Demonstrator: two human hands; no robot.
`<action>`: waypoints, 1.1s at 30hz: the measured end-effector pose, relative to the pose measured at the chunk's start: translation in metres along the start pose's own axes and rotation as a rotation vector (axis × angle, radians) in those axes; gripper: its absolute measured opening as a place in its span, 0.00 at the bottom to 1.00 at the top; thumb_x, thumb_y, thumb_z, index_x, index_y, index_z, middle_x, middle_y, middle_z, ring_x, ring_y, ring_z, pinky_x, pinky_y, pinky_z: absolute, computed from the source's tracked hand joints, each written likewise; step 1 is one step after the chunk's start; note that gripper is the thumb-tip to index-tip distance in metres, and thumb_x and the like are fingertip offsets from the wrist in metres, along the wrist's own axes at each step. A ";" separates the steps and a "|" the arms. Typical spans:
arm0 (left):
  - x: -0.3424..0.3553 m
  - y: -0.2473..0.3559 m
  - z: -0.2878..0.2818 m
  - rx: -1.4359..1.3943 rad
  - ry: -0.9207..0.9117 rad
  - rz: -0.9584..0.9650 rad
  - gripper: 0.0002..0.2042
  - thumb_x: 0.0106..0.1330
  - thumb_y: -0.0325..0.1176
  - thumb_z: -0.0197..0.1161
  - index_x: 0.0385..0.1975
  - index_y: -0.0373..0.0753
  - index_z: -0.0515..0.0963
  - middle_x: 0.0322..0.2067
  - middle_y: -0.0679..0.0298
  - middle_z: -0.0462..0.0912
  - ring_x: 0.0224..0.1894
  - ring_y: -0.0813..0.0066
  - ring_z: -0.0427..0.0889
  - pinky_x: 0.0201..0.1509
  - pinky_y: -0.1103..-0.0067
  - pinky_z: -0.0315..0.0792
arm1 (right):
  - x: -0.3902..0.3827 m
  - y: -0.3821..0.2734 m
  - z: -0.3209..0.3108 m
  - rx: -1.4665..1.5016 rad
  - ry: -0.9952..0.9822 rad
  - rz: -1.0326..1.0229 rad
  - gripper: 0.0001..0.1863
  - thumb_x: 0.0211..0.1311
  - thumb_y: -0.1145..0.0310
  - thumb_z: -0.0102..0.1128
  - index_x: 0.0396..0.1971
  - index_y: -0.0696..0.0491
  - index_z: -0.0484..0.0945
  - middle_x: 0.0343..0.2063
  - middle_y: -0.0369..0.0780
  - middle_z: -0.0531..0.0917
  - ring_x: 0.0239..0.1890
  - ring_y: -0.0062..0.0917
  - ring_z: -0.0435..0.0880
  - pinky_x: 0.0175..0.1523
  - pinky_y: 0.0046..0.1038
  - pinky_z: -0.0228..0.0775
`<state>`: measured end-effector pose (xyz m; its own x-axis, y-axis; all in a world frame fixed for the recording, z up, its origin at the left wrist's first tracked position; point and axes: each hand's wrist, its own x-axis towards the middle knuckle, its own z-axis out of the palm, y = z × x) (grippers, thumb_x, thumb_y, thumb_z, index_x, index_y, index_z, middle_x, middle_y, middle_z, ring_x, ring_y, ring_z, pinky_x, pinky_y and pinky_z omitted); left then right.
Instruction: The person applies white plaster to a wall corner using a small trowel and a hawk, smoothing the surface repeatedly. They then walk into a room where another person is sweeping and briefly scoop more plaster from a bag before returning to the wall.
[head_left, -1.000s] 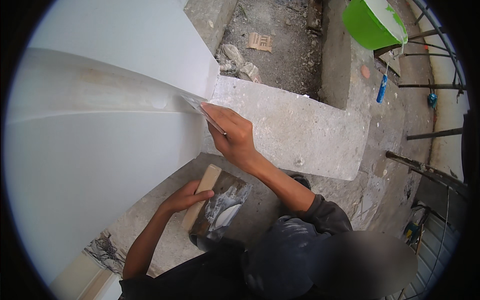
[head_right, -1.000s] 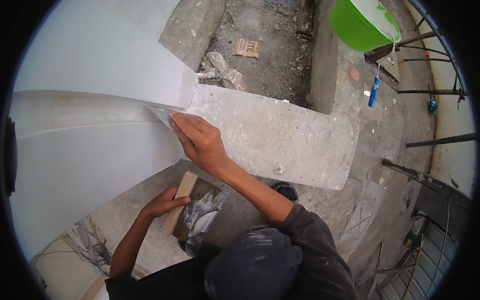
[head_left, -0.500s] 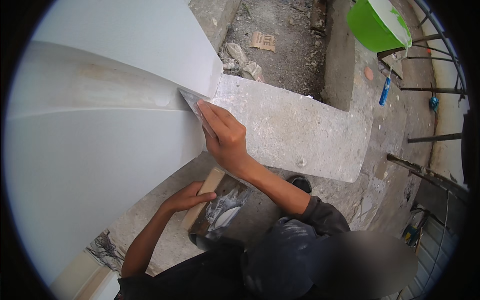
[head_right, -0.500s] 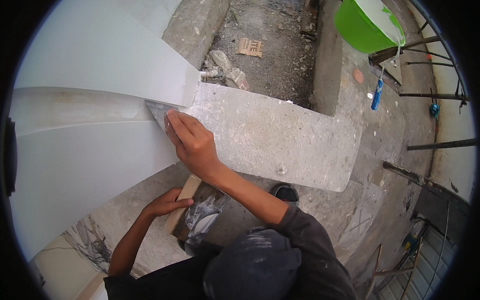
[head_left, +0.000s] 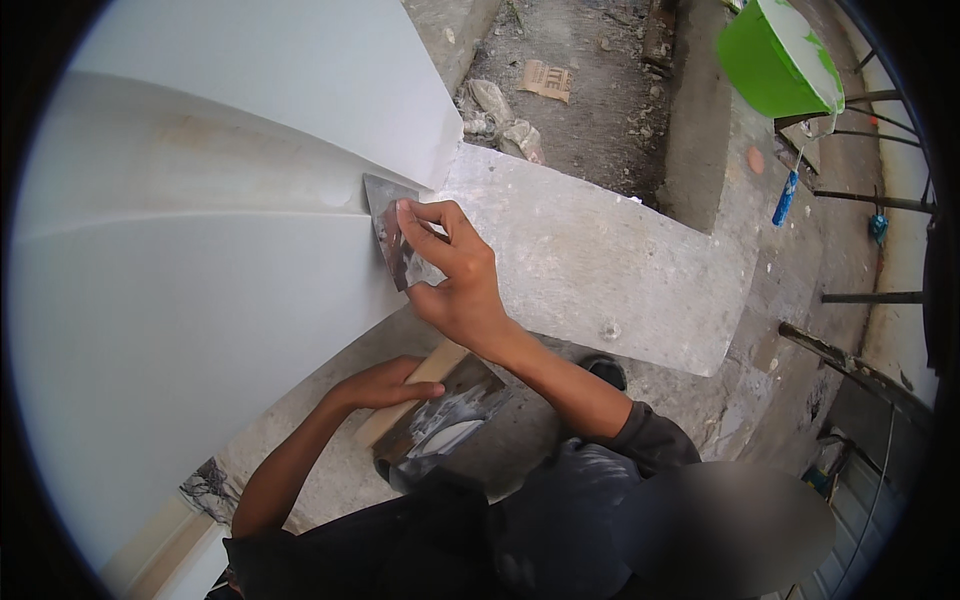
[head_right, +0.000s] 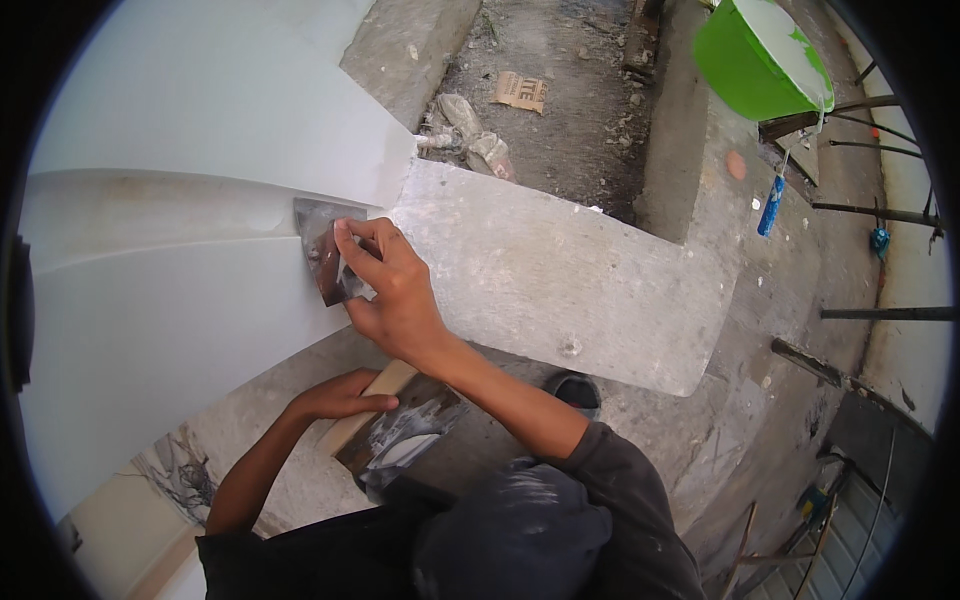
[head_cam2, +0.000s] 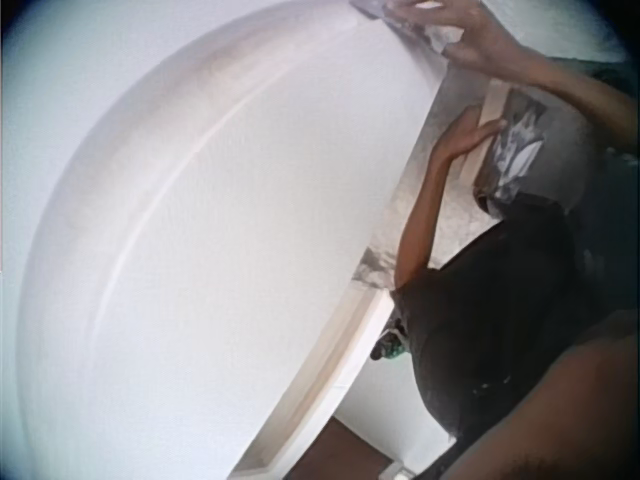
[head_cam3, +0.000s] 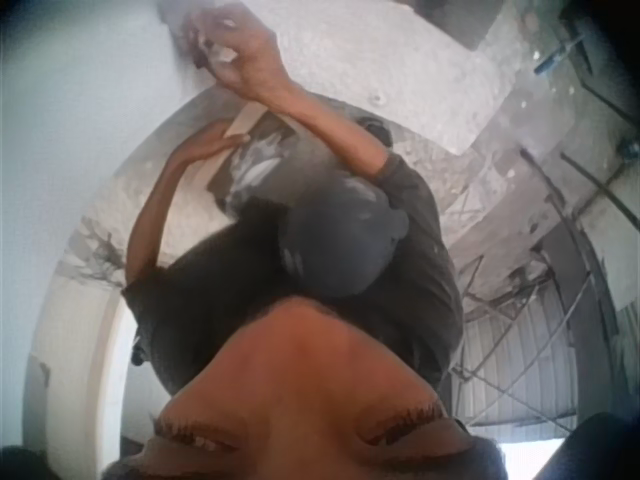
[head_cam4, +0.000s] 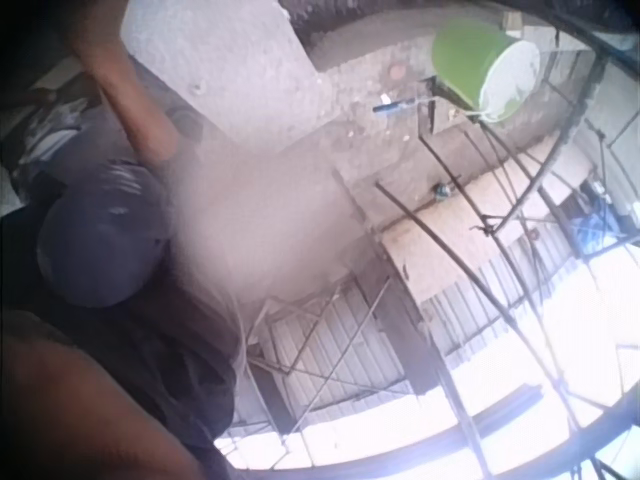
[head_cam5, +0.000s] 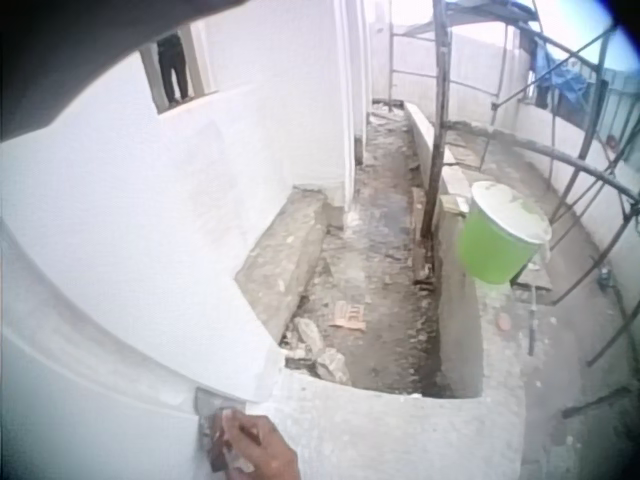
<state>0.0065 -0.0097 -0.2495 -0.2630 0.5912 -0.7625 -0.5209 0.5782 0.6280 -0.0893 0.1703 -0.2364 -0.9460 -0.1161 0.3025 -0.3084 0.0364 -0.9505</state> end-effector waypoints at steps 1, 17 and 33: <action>0.000 0.004 0.000 0.002 -0.001 0.004 0.26 0.66 0.55 0.56 0.42 0.31 0.74 0.35 0.60 0.79 0.40 0.73 0.76 0.46 0.74 0.69 | 0.001 -0.001 -0.002 0.021 0.000 0.011 0.36 0.34 0.87 0.55 0.54 0.56 0.74 0.45 0.48 0.75 0.47 0.42 0.78 0.52 0.33 0.75; 0.011 0.012 -0.002 0.050 -0.059 -0.033 0.24 0.66 0.52 0.57 0.42 0.32 0.74 0.33 0.62 0.79 0.38 0.75 0.76 0.46 0.76 0.69 | 0.014 0.000 -0.033 0.115 -0.197 0.001 0.31 0.35 0.86 0.51 0.48 0.57 0.79 0.38 0.45 0.78 0.41 0.36 0.81 0.42 0.27 0.73; 0.011 0.023 0.003 0.083 -0.012 -0.073 0.24 0.64 0.53 0.59 0.40 0.32 0.75 0.34 0.61 0.80 0.39 0.74 0.76 0.45 0.75 0.70 | 0.033 0.004 -0.063 0.151 -0.353 0.042 0.26 0.39 0.87 0.49 0.42 0.57 0.83 0.32 0.44 0.82 0.34 0.34 0.81 0.39 0.28 0.72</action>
<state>-0.0056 0.0120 -0.2433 -0.2165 0.5520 -0.8053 -0.4692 0.6645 0.5816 -0.1278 0.2291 -0.2261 -0.8571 -0.4529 0.2453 -0.2272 -0.0949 -0.9692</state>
